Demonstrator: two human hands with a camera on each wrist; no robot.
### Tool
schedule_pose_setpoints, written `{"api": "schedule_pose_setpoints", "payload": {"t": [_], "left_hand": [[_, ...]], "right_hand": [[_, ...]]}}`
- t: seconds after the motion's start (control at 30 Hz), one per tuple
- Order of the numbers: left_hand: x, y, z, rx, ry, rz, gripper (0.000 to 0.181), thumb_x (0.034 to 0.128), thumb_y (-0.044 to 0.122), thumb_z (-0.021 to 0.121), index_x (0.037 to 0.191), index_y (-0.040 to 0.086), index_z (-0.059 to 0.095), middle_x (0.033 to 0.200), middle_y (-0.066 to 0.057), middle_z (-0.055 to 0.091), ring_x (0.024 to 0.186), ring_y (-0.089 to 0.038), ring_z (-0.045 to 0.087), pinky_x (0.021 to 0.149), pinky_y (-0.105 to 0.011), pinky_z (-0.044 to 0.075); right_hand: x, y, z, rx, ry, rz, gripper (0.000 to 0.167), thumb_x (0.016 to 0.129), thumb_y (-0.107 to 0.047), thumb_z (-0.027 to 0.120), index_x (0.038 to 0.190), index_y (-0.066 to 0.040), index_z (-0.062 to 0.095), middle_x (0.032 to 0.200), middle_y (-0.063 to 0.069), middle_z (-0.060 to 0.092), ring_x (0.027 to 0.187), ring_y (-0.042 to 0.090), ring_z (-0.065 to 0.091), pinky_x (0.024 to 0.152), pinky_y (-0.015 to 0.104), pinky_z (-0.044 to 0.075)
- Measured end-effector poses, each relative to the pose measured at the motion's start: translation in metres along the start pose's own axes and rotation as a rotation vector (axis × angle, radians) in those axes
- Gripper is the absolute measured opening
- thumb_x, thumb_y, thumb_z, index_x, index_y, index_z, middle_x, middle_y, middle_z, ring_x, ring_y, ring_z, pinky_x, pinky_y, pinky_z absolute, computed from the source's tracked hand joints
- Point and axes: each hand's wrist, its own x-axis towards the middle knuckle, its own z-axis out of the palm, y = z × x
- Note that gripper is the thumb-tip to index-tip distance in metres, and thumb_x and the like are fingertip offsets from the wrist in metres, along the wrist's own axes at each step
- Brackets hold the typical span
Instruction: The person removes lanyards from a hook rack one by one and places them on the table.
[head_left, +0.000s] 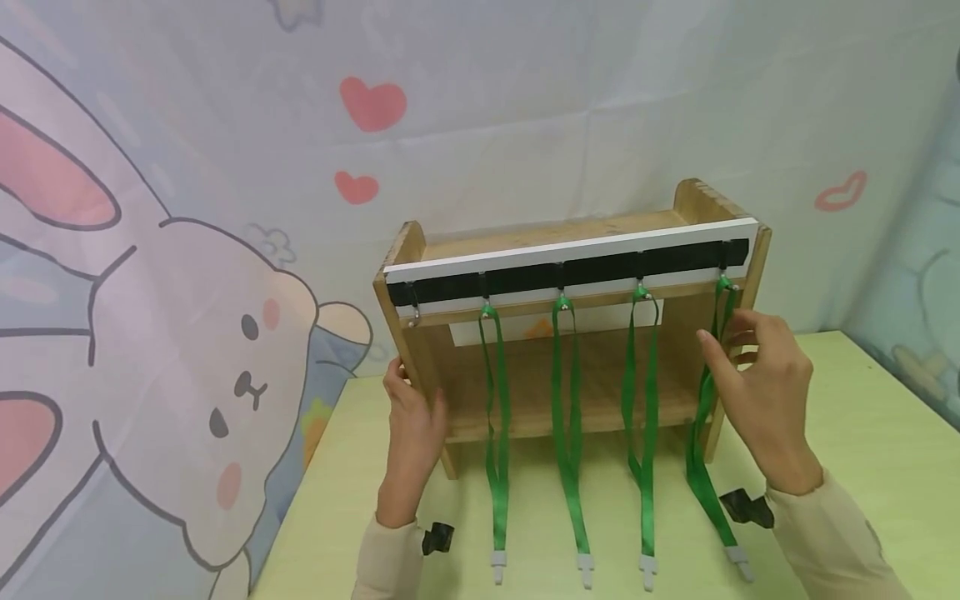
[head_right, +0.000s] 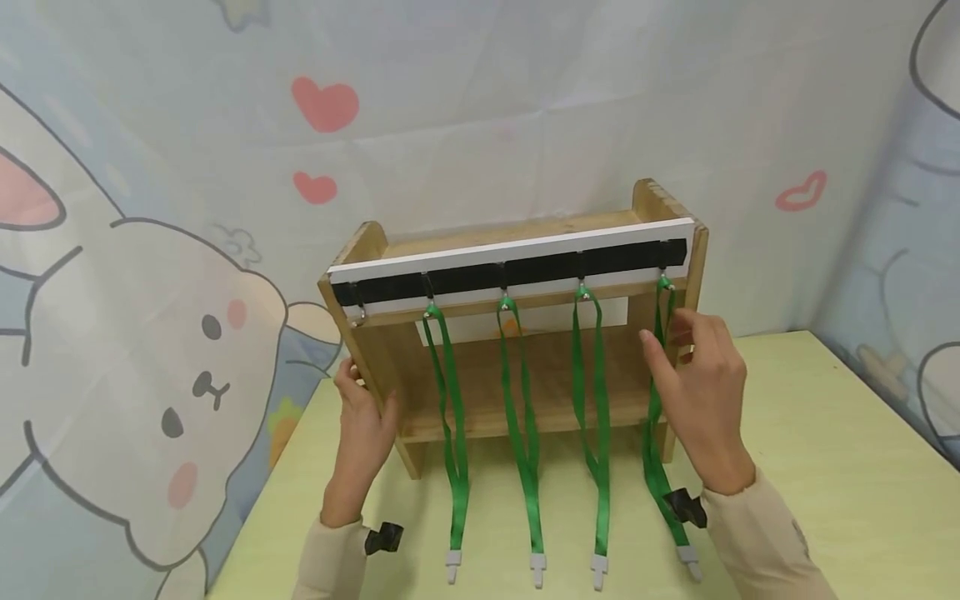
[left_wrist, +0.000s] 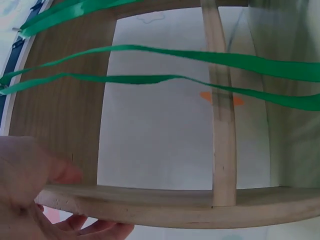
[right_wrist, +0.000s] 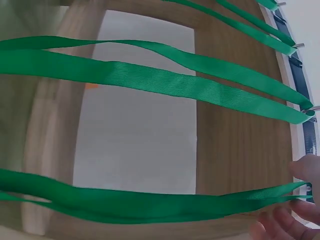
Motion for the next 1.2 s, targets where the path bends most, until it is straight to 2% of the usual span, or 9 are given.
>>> {"api": "schedule_pose_setpoints", "payload": {"t": [0.17, 0.27, 0.37, 0.47, 0.67, 0.87, 1.1, 1.2], "left_hand": [[0.003, -0.003, 0.001, 0.031, 0.032, -0.018, 0.058, 0.0948, -0.011, 0.055, 0.141, -0.004, 0.021, 0.121, -0.033, 0.043, 0.096, -0.052, 0.061, 0.074, -0.058, 0.056], [0.003, -0.003, 0.001, 0.037, 0.036, -0.020, 0.057, 0.0953, -0.012, 0.055, 0.142, -0.006, 0.023, 0.125, -0.034, 0.042, 0.100, -0.054, 0.060, 0.077, -0.059, 0.056], [0.003, -0.003, 0.001, 0.042, 0.040, -0.006, 0.056, 0.0947, -0.013, 0.055, 0.142, -0.008, 0.025, 0.128, -0.035, 0.041, 0.103, -0.055, 0.059, 0.079, -0.060, 0.056], [0.004, -0.002, 0.001, 0.041, 0.043, 0.009, 0.056, 0.0942, -0.014, 0.055, 0.142, -0.008, 0.025, 0.128, -0.035, 0.040, 0.103, -0.055, 0.059, 0.079, -0.060, 0.056], [0.006, 0.000, 0.001, 0.053, 0.050, 0.028, 0.056, 0.0938, -0.015, 0.054, 0.140, -0.009, 0.024, 0.127, -0.036, 0.040, 0.102, -0.056, 0.059, 0.079, -0.060, 0.056], [0.006, -0.003, 0.002, 0.051, 0.039, 0.022, 0.055, 0.0949, -0.013, 0.054, 0.141, -0.008, 0.024, 0.128, -0.036, 0.040, 0.104, -0.056, 0.059, 0.081, -0.060, 0.056], [0.002, -0.006, 0.003, 0.049, 0.043, 0.011, 0.055, 0.0948, -0.013, 0.055, 0.141, -0.010, 0.025, 0.128, -0.037, 0.041, 0.106, -0.056, 0.058, 0.083, -0.060, 0.055], [0.001, -0.007, 0.003, 0.049, 0.049, 0.006, 0.056, 0.0949, -0.013, 0.055, 0.142, -0.010, 0.025, 0.128, -0.037, 0.041, 0.107, -0.056, 0.058, 0.084, -0.060, 0.055]], "right_hand": [[0.008, -0.002, 0.003, -0.006, 0.032, 0.019, 0.027, 0.085, -0.001, 0.079, 0.106, 0.011, 0.066, 0.088, 0.024, 0.066, 0.069, 0.030, 0.061, 0.070, 0.006, 0.036], [0.012, -0.003, 0.004, -0.003, 0.033, 0.037, 0.023, 0.088, -0.003, 0.076, 0.104, 0.011, 0.067, 0.086, 0.023, 0.068, 0.070, 0.010, 0.058, 0.069, 0.008, 0.036], [0.015, -0.005, 0.004, 0.005, 0.034, 0.045, 0.018, 0.091, -0.003, 0.073, 0.101, 0.011, 0.068, 0.085, 0.023, 0.068, 0.073, -0.011, 0.048, 0.069, 0.007, 0.036], [0.018, -0.007, 0.004, 0.009, 0.046, 0.043, 0.013, 0.093, -0.001, 0.070, 0.097, 0.012, 0.068, 0.082, 0.024, 0.069, 0.075, -0.020, 0.044, 0.069, 0.004, 0.036], [0.024, -0.015, -0.001, 0.009, 0.062, 0.033, 0.011, 0.093, 0.001, 0.068, 0.096, 0.012, 0.070, 0.083, 0.025, 0.070, 0.078, -0.023, 0.045, 0.069, -0.001, 0.036], [0.027, -0.022, -0.009, 0.033, 0.062, 0.050, 0.011, 0.093, 0.001, 0.069, 0.097, 0.011, 0.072, 0.088, 0.025, 0.071, 0.081, -0.022, 0.049, 0.069, -0.001, 0.037], [0.014, -0.024, -0.019, 0.102, 0.029, 0.113, 0.010, 0.091, 0.005, 0.070, 0.098, 0.011, 0.073, 0.089, 0.024, 0.072, 0.080, -0.017, 0.056, 0.069, 0.002, 0.042], [0.005, -0.023, -0.022, 0.128, 0.005, 0.161, 0.011, 0.091, 0.006, 0.070, 0.100, 0.009, 0.074, 0.090, 0.018, 0.073, 0.079, -0.014, 0.059, 0.070, 0.004, 0.045]]}}
